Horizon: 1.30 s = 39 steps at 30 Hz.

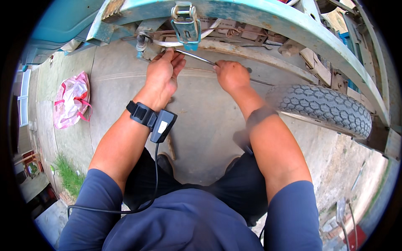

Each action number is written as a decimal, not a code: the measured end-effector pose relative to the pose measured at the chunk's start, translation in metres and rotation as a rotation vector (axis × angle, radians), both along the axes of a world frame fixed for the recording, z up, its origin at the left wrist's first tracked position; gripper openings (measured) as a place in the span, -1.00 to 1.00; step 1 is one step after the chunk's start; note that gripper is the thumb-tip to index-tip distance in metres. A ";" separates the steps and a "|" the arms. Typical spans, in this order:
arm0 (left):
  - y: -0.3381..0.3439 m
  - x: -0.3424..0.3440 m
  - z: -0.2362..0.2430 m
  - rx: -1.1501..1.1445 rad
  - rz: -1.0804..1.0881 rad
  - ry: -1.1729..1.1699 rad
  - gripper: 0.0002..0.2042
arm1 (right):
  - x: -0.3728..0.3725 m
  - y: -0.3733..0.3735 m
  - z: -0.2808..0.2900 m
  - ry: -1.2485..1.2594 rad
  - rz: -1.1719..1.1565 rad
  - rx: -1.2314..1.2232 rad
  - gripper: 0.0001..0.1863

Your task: The person kneels on the ground and uses a wrench to tighten a bolt on the undercarriage of a light blue three-wheeled vehicle. The person holds the vehicle frame with one hand while turning the wrench with the other.

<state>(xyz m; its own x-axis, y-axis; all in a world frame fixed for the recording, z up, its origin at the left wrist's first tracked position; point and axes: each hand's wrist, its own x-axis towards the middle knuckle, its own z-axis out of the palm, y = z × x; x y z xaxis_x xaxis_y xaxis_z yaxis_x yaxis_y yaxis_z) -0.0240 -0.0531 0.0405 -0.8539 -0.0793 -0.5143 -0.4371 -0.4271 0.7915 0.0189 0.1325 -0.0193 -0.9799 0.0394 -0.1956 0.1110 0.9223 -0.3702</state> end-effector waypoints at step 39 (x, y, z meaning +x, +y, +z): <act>-0.005 -0.011 0.003 0.190 -0.068 -0.053 -0.74 | 0.010 0.008 0.088 0.096 0.123 0.146 -0.52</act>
